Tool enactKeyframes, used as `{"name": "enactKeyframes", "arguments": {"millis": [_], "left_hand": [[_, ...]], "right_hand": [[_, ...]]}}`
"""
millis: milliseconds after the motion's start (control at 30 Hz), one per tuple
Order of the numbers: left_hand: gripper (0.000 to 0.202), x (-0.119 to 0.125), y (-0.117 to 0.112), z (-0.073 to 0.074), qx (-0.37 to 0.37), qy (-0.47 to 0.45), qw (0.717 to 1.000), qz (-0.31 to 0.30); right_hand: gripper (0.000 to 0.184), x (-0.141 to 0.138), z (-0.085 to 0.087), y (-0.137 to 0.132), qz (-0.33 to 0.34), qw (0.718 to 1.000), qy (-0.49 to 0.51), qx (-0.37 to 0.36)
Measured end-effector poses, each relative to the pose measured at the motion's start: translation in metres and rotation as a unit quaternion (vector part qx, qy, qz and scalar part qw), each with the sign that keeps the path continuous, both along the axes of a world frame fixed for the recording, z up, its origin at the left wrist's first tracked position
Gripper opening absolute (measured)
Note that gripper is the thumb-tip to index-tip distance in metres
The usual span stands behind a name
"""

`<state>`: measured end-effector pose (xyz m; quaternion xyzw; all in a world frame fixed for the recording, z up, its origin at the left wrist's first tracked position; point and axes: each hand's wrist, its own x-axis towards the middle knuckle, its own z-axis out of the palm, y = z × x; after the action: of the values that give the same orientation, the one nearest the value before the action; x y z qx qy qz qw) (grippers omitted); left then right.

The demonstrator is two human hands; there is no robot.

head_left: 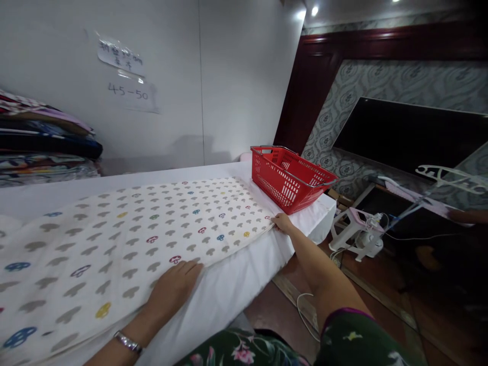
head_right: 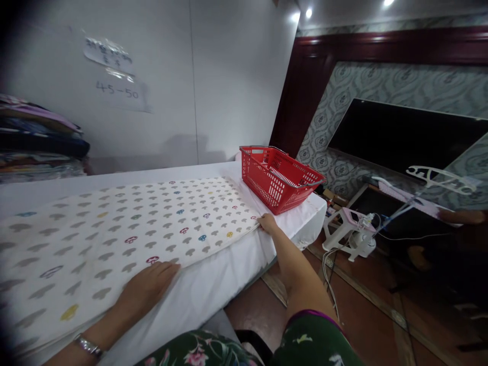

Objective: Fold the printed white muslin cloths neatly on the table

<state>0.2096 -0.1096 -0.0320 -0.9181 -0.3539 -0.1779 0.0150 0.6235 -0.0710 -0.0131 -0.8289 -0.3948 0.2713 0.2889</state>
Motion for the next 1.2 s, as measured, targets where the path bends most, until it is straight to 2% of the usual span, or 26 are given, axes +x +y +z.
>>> {"name": "enactKeyframes", "arguments": {"millis": [133, 267, 433, 533, 733, 933, 1200], "left_hand": [[0.033, -0.004, 0.003, 0.002, 0.012, -0.014, 1.0, 0.006], [0.029, -0.003, 0.001, 0.005, 0.019, 0.004, 1.0, -0.014], [0.03, -0.002, 0.002, 0.004, 0.082, -0.022, 0.996, -0.005], [0.028, -0.001, 0.001, 0.0, 0.095, -0.022, 0.995, -0.021], [0.029, 0.002, -0.01, -0.002, 0.062, 0.002, 0.998, -0.005], [0.031, 0.005, -0.017, 0.013, 0.006, 0.09, 0.996, 0.025], [0.041, 0.017, -0.013, 0.031, -0.04, 0.166, 0.985, 0.012]], "right_hand": [[0.012, 0.002, -0.003, -0.002, 0.002, 1.0, -0.012, 0.018], [0.011, 0.005, -0.007, -0.002, -0.003, 1.0, -0.011, 0.024], [0.011, 0.007, -0.01, -0.002, -0.02, 0.999, 0.008, 0.028], [0.012, 0.006, -0.009, -0.004, -0.024, 0.999, 0.023, 0.032], [0.015, 0.002, -0.004, -0.01, -0.022, 0.998, 0.046, 0.042], [0.017, 0.005, -0.006, -0.009, -0.015, 0.997, 0.057, 0.043], [0.016, 0.007, -0.005, -0.004, 0.001, 0.999, 0.029, 0.017]]}}
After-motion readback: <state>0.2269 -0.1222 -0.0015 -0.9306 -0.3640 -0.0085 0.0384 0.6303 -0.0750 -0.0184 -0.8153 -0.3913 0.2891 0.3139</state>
